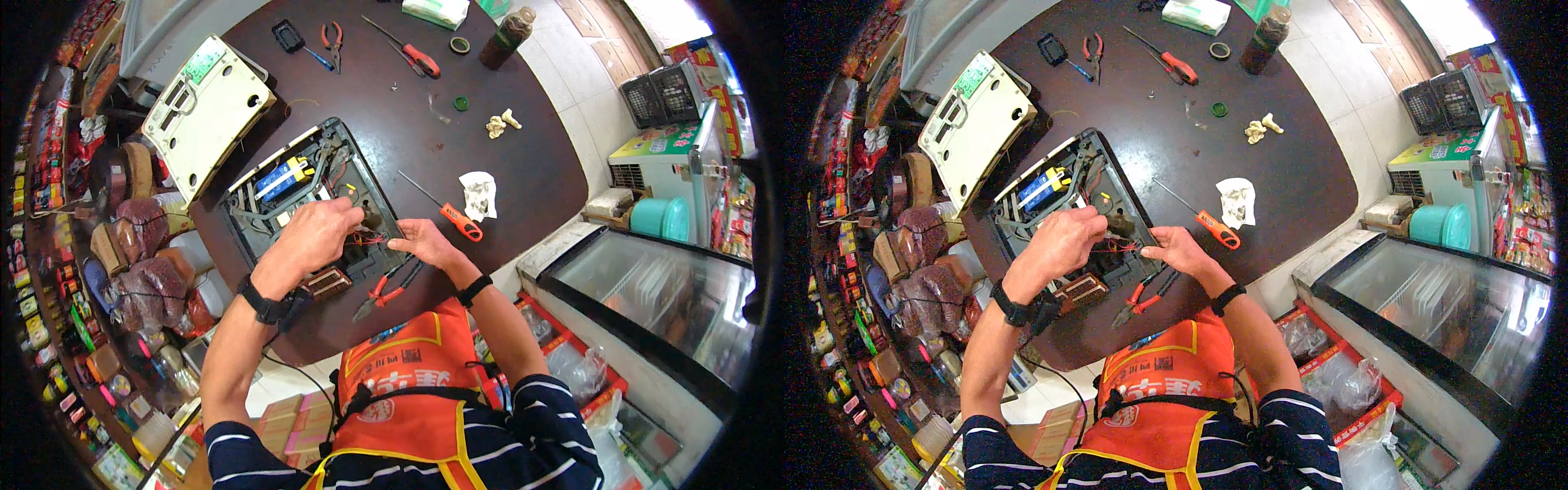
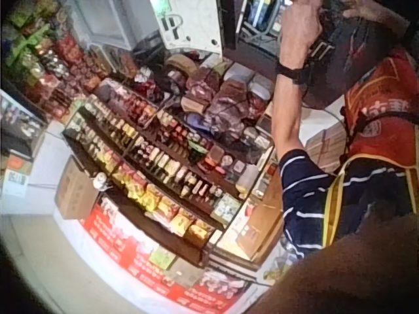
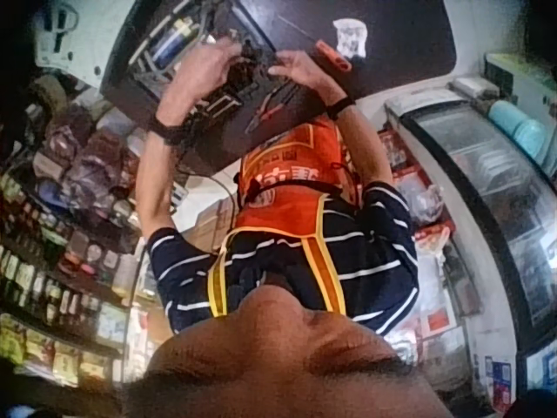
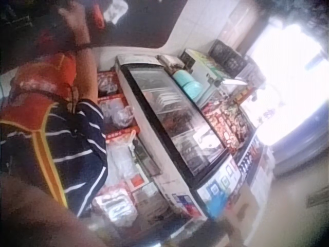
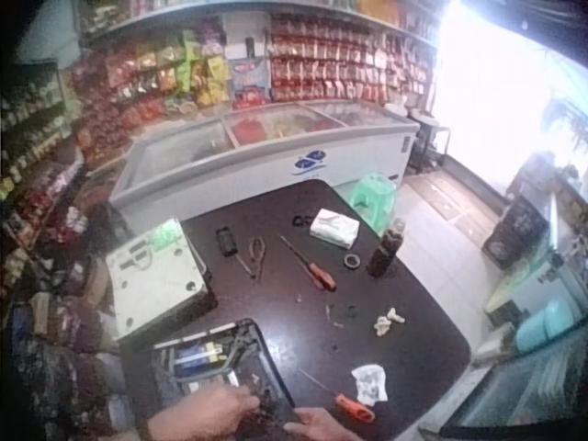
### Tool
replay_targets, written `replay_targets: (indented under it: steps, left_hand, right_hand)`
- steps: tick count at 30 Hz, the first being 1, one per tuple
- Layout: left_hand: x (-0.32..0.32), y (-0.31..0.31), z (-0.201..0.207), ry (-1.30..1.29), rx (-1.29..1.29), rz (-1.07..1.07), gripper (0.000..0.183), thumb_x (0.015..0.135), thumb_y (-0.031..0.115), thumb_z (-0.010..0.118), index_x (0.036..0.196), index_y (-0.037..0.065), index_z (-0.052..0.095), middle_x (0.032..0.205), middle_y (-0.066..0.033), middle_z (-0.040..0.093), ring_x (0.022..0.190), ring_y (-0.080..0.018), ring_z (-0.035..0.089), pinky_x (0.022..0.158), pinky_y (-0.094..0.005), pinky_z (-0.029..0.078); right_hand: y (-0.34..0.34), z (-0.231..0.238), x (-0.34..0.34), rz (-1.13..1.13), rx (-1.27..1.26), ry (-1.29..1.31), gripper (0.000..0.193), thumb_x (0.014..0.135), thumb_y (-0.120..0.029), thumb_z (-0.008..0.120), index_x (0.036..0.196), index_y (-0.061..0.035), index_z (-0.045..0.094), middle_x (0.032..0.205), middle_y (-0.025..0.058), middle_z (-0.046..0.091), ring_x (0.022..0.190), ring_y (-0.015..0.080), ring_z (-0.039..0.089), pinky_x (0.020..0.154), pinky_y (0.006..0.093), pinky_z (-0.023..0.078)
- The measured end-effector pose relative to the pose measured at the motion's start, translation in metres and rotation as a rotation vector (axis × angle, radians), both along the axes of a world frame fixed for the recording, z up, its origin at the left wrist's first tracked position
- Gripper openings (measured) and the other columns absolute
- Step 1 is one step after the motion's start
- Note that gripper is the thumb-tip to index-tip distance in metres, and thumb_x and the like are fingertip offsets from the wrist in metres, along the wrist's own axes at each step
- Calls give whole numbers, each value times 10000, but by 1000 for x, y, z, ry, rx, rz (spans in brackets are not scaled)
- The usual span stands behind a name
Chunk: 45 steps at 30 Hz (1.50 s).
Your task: The person repairs a digital weighing scale by manipulating internal wires and components with pliers and a screwdriver. They reassemble the scale, test the display and keypad, then open it again to inspect the circuit board.
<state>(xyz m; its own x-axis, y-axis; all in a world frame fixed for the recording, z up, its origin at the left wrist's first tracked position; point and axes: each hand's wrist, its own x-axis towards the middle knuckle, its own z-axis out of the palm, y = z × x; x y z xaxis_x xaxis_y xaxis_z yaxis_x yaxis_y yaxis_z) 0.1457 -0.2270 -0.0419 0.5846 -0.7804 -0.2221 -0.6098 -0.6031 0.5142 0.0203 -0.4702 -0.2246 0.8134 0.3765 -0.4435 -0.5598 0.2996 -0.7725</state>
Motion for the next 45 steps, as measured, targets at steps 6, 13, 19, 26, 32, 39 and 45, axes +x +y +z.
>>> replay_targets:
  steps: [6,13,19,26,32,39,45]
  left_hand:
    - [-3,1,0,44,-46,38,76,908,16,708,959,18,651,935,-177,669,909,-456,703,750,-540,572]
    - [-16,4,2,-89,-51,4,75,885,8,678,945,29,637,926,-154,642,934,-410,711,793,-533,595]
    - [-65,36,8,-103,-250,378,123,912,-2,807,989,17,713,974,-151,709,860,-387,708,753,-432,591]
    - [-157,63,-23,104,-428,942,133,947,48,851,1000,14,733,890,-95,730,670,-148,597,583,-287,479]
    - [-222,77,-73,-67,-509,1059,162,881,-38,825,971,23,705,911,-120,758,750,-245,707,645,-335,531]
    - [-301,88,-95,-124,-546,1197,329,972,102,869,1215,-28,690,1182,-196,739,815,-234,643,644,-351,496]
    - [-316,80,-129,-240,-790,1225,285,1071,216,801,1277,33,730,1186,-193,746,647,-103,457,568,-296,344]
  right_hand:
    - [-1,2,4,-3,-1,-11,424,998,17,781,1408,86,697,1290,59,775,1133,134,709,1032,333,580]
    - [-2,0,3,8,0,-18,444,1006,19,769,1439,76,685,1317,58,770,1169,131,698,1066,337,567]
    - [-3,-6,-1,18,19,-67,461,1021,20,762,1464,83,654,1380,52,746,1222,120,677,1105,336,544]
    - [-2,-11,-5,15,-64,62,553,1018,-15,804,1517,93,593,1428,66,713,1296,146,654,1131,349,544]
    - [5,5,-14,-28,-278,-158,877,966,52,820,1698,44,338,1587,122,591,1434,208,590,1207,377,490]
    - [12,26,3,108,-400,-170,882,952,18,852,1685,37,362,1532,176,646,1388,217,620,1188,380,504]
    - [2,24,7,176,-445,-180,804,928,-69,904,1607,38,487,1437,184,713,1315,196,661,1140,387,530]
